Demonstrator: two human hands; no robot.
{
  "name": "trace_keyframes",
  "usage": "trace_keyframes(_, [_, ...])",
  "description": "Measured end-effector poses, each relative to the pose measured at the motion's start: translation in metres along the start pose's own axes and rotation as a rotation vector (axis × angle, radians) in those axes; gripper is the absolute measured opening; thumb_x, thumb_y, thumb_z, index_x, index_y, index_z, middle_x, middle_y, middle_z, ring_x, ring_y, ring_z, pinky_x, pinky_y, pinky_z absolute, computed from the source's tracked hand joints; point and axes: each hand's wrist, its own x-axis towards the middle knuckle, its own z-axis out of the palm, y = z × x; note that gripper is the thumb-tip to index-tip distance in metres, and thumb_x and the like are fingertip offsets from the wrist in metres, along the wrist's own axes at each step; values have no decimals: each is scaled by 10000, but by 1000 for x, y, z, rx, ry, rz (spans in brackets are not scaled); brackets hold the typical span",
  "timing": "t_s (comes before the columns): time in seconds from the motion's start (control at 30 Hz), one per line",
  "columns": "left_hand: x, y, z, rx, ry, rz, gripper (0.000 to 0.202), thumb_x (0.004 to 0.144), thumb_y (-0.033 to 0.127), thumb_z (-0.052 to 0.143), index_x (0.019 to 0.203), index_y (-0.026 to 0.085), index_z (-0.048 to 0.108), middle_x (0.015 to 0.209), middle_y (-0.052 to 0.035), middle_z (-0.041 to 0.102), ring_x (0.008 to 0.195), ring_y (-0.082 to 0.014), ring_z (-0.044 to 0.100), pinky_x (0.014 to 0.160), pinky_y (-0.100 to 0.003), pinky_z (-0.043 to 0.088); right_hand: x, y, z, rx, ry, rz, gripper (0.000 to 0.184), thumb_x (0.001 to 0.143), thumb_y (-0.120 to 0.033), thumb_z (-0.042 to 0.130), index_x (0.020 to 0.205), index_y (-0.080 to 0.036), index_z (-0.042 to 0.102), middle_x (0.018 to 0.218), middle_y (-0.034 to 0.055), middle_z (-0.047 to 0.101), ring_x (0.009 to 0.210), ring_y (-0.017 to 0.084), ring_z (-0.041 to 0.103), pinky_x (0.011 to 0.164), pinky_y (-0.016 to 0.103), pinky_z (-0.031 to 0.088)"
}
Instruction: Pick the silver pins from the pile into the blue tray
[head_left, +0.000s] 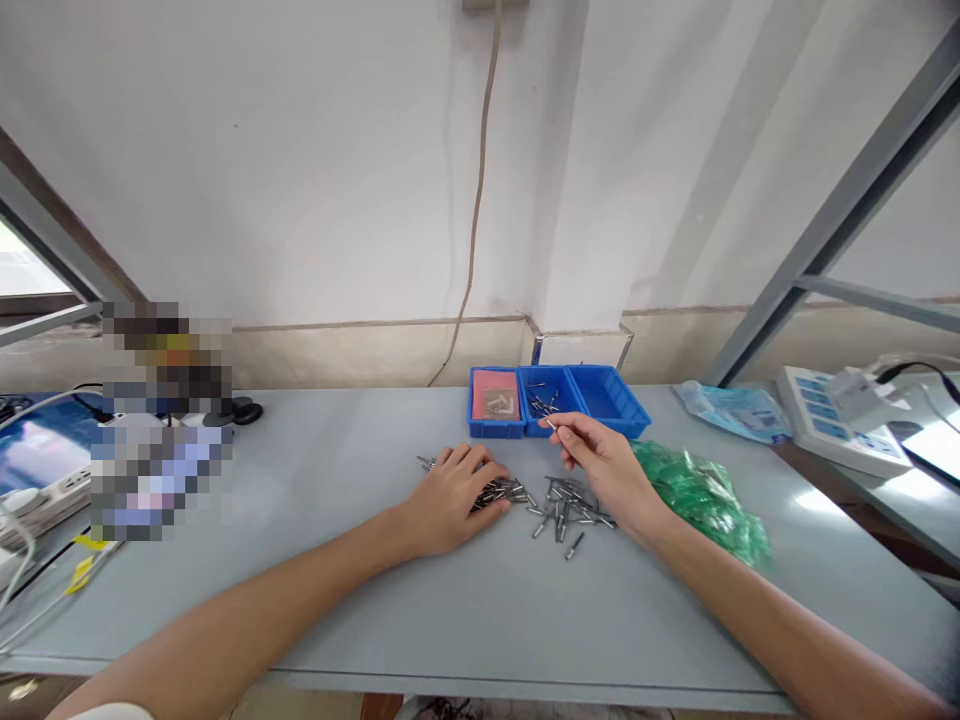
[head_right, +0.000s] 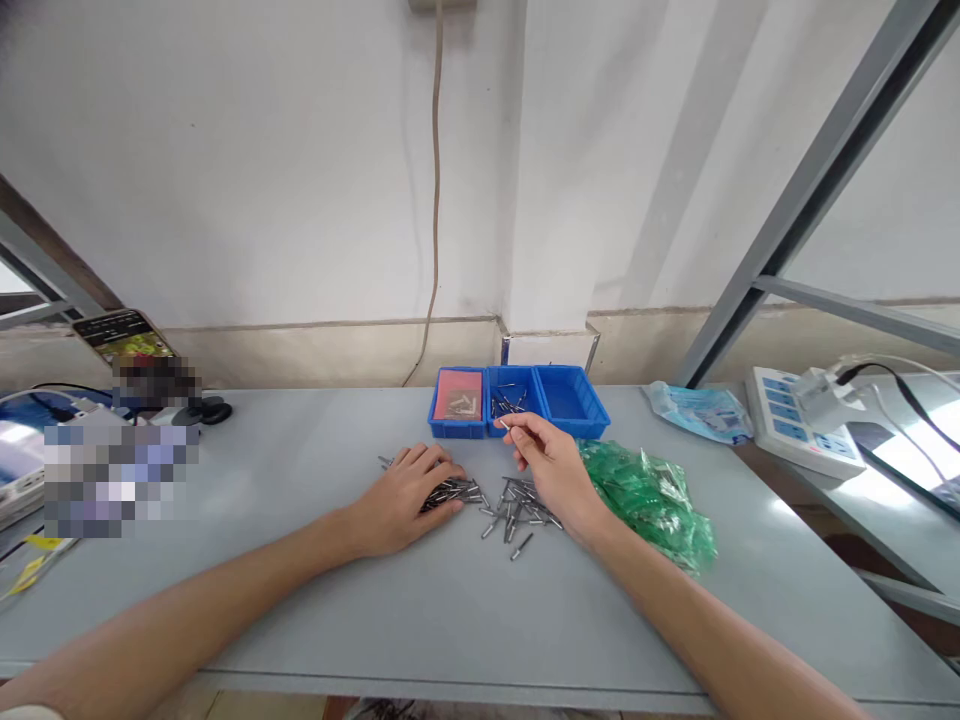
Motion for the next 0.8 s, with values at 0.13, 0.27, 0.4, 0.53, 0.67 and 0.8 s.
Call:
trace_keyframes(0.13, [0, 0, 0, 2, -4, -4, 282, 1089, 445, 534, 1289, 256, 599, 1227, -72, 616, 1063, -264, 546, 926, -426, 423, 0, -1, 1, 40, -3, 2, 399, 920, -551, 708, 1146, -228, 769, 1056, 88, 714, 875, 220, 610, 751, 349, 546])
trace_keyframes(0.27, [0, 1, 0, 4, 0, -2, 279, 1089, 447, 534, 1280, 257, 604, 1223, -72, 617, 1061, -262, 550, 928, -426, 422, 0, -2, -1, 34, 1, 8, 340, 879, -508, 773, 1081, -235, 757, 947, 51, 691, 800, 200, 591, 757, 357, 528])
trace_keyframes(0.4, [0, 0, -1, -1, -2, -4, 273, 1087, 443, 537, 1278, 260, 608, 1223, -73, 616, 1066, -267, 548, 933, -427, 420, 1, -1, -1, 42, 26, 14, 317, 830, -478, 832, 988, -227, 720, 873, 28, 660, 792, 197, 589, 758, 353, 507])
trace_keyframes(0.53, [0, 0, -1, 1, -1, -3, 276, 1086, 447, 538, 1269, 255, 613, 1213, -75, 617, 1059, -266, 550, 922, -423, 423, 1, -1, -2, 30, 48, 28, 336, 786, -462, 875, 934, -223, 691, 841, 18, 651, 799, 198, 589, 763, 350, 484])
trace_keyframes(0.67, [0, 0, -1, 4, -1, -1, 279, 1087, 448, 535, 1273, 254, 611, 1208, -73, 618, 1053, -263, 546, 918, -420, 426, 0, -2, -1, 22, 25, 34, 331, 803, -481, 858, 911, -226, 678, 804, 9, 641, 770, 192, 568, 760, 348, 463])
trace_keyframes(0.8, [0, 0, -1, 5, 1, -1, 282, 1087, 451, 535, 1271, 252, 610, 1212, -71, 617, 1053, -261, 544, 916, -417, 429, -2, -4, 0, 33, -5, 45, 331, 835, -515, 822, 912, -231, 670, 796, 4, 620, 735, 184, 526, 714, 335, 444])
